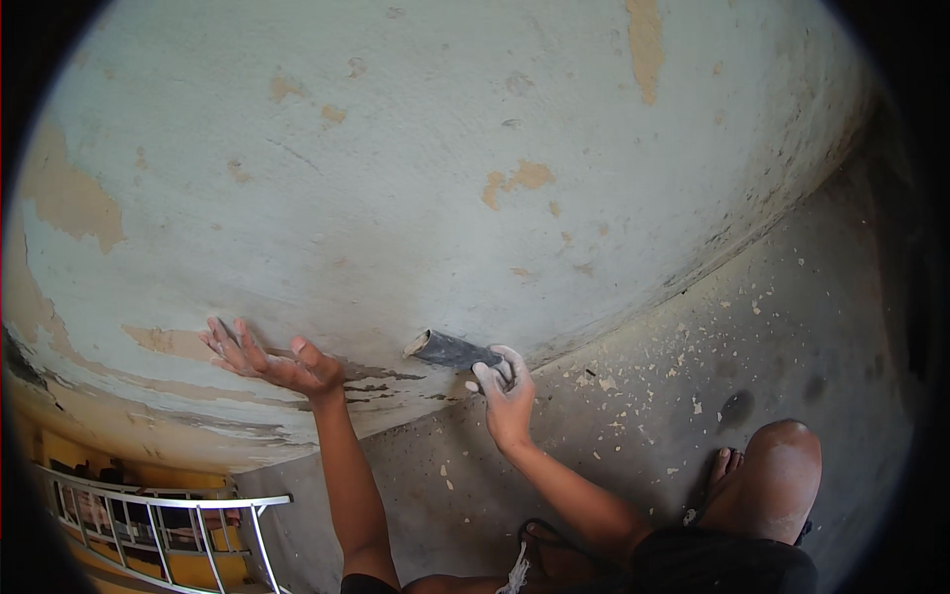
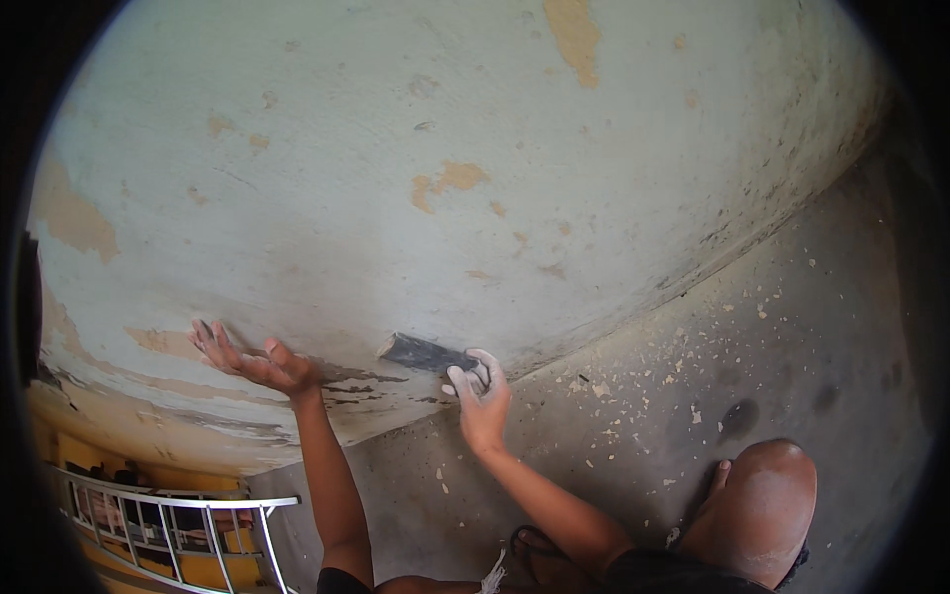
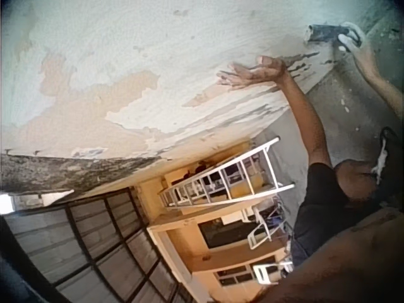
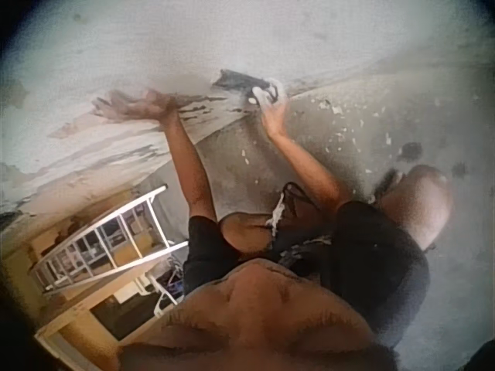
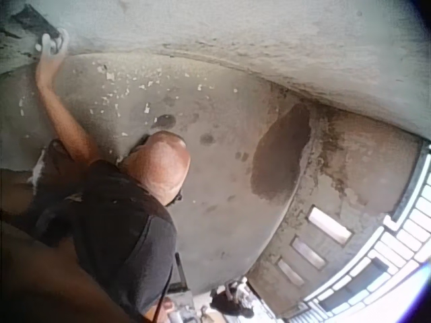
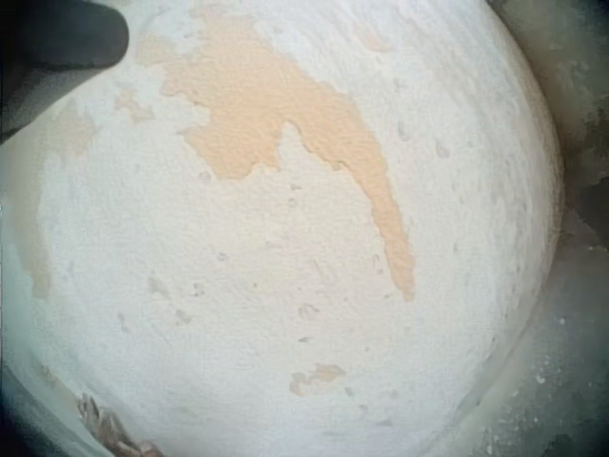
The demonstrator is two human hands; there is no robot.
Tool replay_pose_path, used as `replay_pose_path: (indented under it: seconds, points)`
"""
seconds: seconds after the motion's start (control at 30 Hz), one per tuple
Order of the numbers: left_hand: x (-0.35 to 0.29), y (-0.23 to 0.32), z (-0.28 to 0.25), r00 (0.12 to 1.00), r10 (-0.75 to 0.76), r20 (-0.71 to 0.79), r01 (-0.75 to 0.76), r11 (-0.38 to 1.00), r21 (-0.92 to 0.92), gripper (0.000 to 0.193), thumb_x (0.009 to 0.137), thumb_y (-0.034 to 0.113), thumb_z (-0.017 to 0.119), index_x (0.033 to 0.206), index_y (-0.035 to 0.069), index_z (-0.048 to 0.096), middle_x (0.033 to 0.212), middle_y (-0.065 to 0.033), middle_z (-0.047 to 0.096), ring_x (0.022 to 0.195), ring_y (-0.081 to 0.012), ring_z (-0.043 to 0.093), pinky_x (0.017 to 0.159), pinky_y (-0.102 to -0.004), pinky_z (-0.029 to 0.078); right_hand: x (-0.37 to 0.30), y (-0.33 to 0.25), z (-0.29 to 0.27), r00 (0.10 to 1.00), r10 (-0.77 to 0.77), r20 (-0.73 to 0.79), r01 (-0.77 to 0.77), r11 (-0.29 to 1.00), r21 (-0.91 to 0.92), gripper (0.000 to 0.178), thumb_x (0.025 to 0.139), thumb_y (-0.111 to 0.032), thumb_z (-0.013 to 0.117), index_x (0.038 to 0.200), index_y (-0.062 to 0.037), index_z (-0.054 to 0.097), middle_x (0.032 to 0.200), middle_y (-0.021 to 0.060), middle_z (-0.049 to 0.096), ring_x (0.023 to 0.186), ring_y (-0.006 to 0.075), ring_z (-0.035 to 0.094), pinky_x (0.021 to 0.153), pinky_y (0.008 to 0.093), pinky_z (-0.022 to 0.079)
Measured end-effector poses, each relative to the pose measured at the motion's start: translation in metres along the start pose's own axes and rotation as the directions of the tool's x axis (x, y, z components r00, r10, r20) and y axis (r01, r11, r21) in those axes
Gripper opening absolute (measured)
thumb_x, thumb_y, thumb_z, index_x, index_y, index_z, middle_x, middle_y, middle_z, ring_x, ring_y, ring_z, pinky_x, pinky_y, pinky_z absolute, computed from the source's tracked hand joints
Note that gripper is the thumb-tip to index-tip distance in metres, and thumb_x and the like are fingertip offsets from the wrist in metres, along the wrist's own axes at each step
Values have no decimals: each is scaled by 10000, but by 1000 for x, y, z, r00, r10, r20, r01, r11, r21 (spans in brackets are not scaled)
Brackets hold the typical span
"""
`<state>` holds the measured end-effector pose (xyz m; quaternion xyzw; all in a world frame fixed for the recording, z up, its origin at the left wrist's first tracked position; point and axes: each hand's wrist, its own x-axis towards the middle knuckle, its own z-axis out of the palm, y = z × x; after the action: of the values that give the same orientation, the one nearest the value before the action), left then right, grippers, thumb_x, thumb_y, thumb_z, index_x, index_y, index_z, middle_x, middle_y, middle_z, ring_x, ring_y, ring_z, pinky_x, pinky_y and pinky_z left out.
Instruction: Sanding an interior wall to remove old paint and prepare the surface.
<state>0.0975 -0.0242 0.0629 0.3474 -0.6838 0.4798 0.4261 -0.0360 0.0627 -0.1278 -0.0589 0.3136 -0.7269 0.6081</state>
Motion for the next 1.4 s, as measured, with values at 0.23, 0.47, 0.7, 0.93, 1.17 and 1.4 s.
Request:
replay_pose_path:
  seconds: [0.23,0.47,0.7,0.93,1.17,1.4]
  points:
    - [2,2,4,1000,3,-16,-3,1000,-20,571,917,350,396,1434,121,319,1523,-206,278,1425,-434,217,1136,-628,-3,-8,-10,19,995,-35,96,30,999,45,348,894,-11,643,1200,43,487,1027,78,587,878,93,594,731,250,585]
    - [5,2,0,1000,-7,-10,7,1000,-11,580,912,358,392,1436,119,323,1513,-202,291,1425,-434,213,1137,-628,3,-14,-7,16,1000,-5,22,4,998,65,350,895,-18,649,1199,42,486,1024,79,587,870,92,594,730,254,586]
    - [-1,2,5,1000,9,-9,-9,1000,-3,562,916,339,375,1433,126,318,1507,-200,304,1419,-433,232,1146,-622,14,-12,14,2,999,37,-30,-35,998,48,360,895,-44,659,1199,35,483,1004,80,583,873,97,582,721,270,594]
    - [-1,0,7,1000,19,-20,-19,1000,-1,566,913,341,383,1424,102,335,1511,-206,300,1423,-431,229,1150,-614,13,-3,6,3,1000,8,12,-8,1000,21,351,893,-34,658,1194,37,492,974,74,586,884,98,584,712,264,588]
    - [8,5,4,999,30,-29,-29,1000,10,560,919,346,372,1416,89,355,1504,-215,307,1416,-431,240,1151,-609,26,-18,-5,29,997,9,75,-12,999,33,346,887,-19,660,1183,44,493,999,70,590,879,94,593,716,258,594]
    - [3,1,2,1000,15,-16,-15,1000,6,550,926,335,367,1418,90,351,1505,-215,303,1423,-428,228,1150,-613,32,-12,7,19,1000,21,18,-21,1000,-12,325,887,-13,658,1171,35,506,999,68,586,896,98,584,717,257,593]
